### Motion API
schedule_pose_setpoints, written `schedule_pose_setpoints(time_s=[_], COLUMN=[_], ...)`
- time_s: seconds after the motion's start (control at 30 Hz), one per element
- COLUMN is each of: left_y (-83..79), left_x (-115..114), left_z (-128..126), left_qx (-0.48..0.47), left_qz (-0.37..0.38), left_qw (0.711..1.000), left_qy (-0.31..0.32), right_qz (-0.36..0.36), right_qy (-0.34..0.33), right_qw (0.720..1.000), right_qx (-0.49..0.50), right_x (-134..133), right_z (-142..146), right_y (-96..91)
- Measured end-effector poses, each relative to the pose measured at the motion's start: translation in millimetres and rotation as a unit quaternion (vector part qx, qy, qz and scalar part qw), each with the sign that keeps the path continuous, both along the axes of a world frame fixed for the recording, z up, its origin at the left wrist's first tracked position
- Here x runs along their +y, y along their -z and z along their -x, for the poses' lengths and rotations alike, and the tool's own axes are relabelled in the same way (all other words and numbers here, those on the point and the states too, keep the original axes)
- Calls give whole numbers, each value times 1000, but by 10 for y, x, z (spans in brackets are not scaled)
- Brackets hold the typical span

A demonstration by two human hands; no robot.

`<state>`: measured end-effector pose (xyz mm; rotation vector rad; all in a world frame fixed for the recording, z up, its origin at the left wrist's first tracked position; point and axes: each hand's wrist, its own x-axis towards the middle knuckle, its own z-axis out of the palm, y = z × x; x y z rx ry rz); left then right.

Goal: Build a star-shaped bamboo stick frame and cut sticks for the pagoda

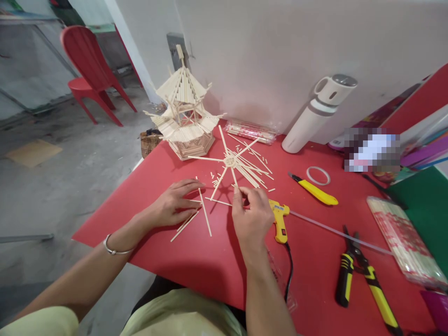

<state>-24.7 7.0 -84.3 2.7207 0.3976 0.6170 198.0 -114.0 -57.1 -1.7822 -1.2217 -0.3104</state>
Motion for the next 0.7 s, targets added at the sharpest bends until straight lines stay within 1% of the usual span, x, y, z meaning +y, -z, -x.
schedule_pose_setpoints(time_s=[0.1, 0.2, 0.33, 0.4, 0.6, 0.7], left_y=[-4, 29, 82, 91, 102, 126], left_x=[7, 56, 141, 169, 207, 225], left_z=[-8, 0, 47, 77, 144, 162], left_qx=[-41, -80, -73, -66, -48, -51], left_qz=[30, 46, 40, 39, 21, 24], left_qw=[998, 992, 984, 982, 982, 979], left_qy=[-23, -81, -156, -171, -180, -194], right_qz=[-4, -6, 0, 2, 10, 20], right_qy=[2, 3, 3, 3, -7, -11], right_qw=[1000, 1000, 1000, 1000, 1000, 1000], right_qx=[-2, -6, -8, -11, -25, -22], right_x=[4, 5, 8, 10, 19, 21], right_z=[0, 3, 14, 17, 45, 78], right_y=[8, 17, 38, 58, 125, 135])
